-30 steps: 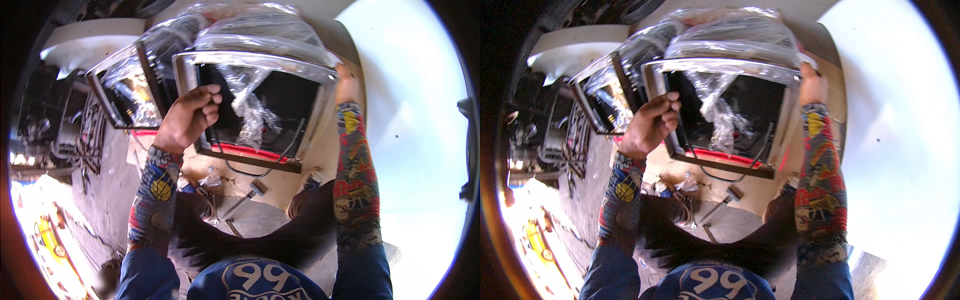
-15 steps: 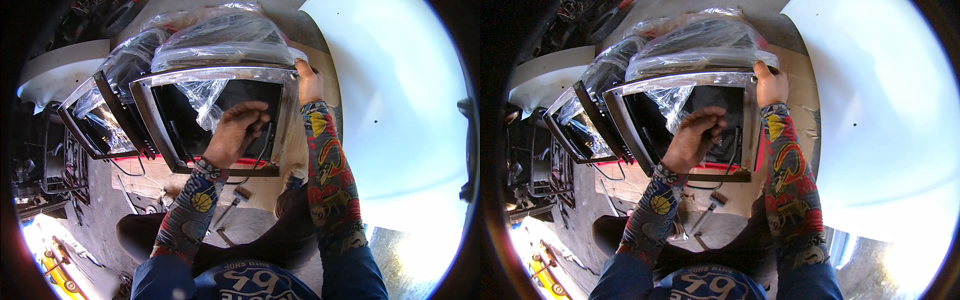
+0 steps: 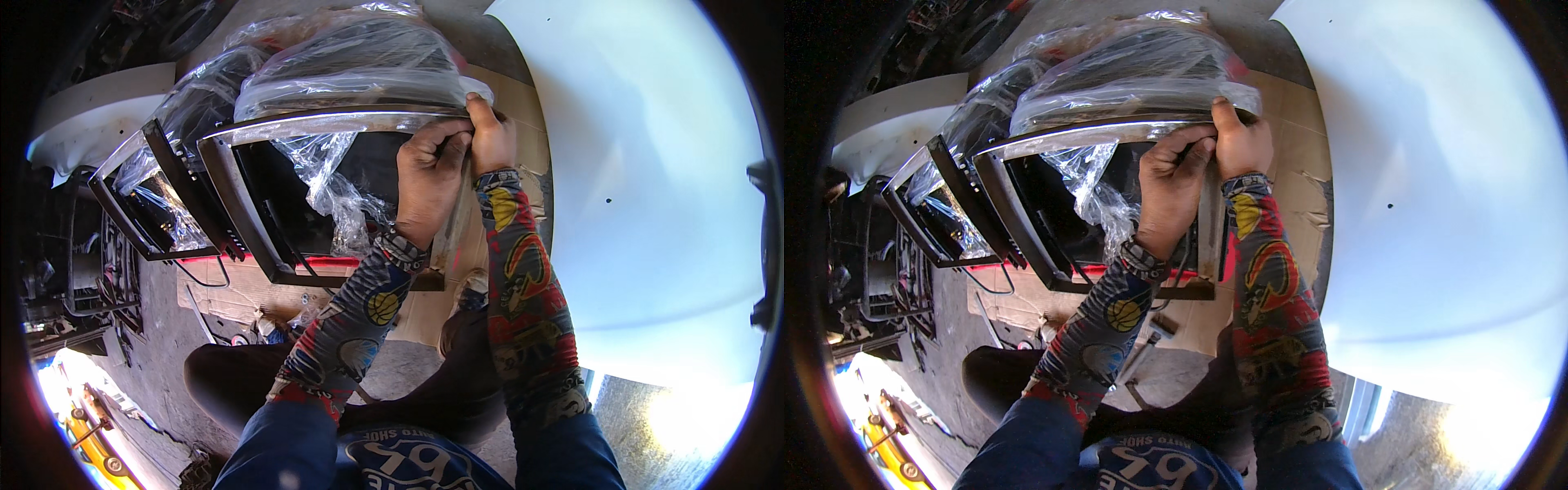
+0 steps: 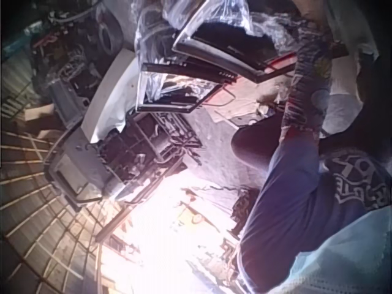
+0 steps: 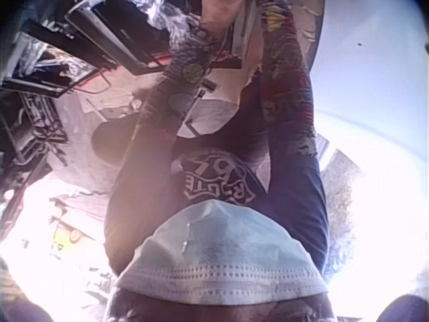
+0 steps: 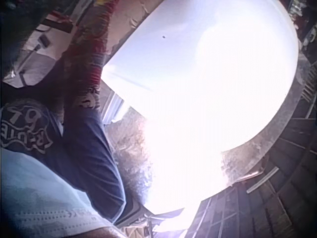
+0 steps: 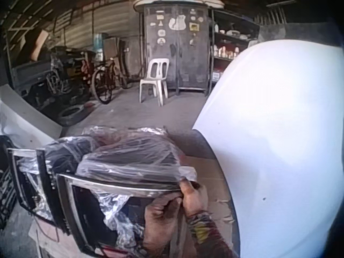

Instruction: The person assembles a metal frame by attaching a chrome trim piece and securing it with screws. They use a screwdriver to tighten the screws and ensure the trim is properly aligned.

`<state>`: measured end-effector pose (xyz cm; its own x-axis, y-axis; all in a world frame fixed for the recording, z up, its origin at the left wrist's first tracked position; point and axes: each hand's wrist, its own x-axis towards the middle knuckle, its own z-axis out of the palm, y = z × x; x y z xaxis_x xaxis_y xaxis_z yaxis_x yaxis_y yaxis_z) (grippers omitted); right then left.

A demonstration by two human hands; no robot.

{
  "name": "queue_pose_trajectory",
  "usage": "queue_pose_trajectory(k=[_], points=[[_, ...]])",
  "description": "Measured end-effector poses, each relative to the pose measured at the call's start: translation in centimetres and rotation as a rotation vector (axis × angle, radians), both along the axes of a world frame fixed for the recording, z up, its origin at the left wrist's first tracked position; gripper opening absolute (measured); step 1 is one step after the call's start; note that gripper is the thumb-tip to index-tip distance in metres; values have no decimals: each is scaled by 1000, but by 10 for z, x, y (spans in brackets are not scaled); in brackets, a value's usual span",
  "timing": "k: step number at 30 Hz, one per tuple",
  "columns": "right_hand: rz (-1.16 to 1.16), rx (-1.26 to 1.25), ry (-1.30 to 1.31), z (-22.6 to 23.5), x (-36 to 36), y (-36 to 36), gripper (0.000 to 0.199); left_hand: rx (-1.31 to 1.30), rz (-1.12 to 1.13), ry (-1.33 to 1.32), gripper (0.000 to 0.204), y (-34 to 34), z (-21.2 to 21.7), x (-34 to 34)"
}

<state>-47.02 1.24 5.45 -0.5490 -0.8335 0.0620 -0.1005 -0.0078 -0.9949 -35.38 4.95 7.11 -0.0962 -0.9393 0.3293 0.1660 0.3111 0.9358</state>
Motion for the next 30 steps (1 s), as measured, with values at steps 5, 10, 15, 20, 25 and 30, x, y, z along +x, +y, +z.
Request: queue_pose_trajectory(k=[5, 10, 15, 20, 25, 30], points=[[1, 48, 22, -2, -2, -3, 56, -20, 145, -56, 12, 6, -1, -10], [-7, 109, 85, 2, -2, 0, 54, -196, 263, -222, 14, -2, -8, -8], [4, 88, 69, 4, -1, 0, 52, -455, 306, -427, 23, -7, -10, 1], [-10, 49, 41, 0, -1, -1, 52, -498, 256, -475, 27, -11, -12, 7], [18, 35, -8, 0, 0, -2, 51, -430, 220, -400, 28, -14, -14, 7], [8, -6, 59, 3, 1, 1, 48, -431, 273, -313, 23, -12, -16, 0]])
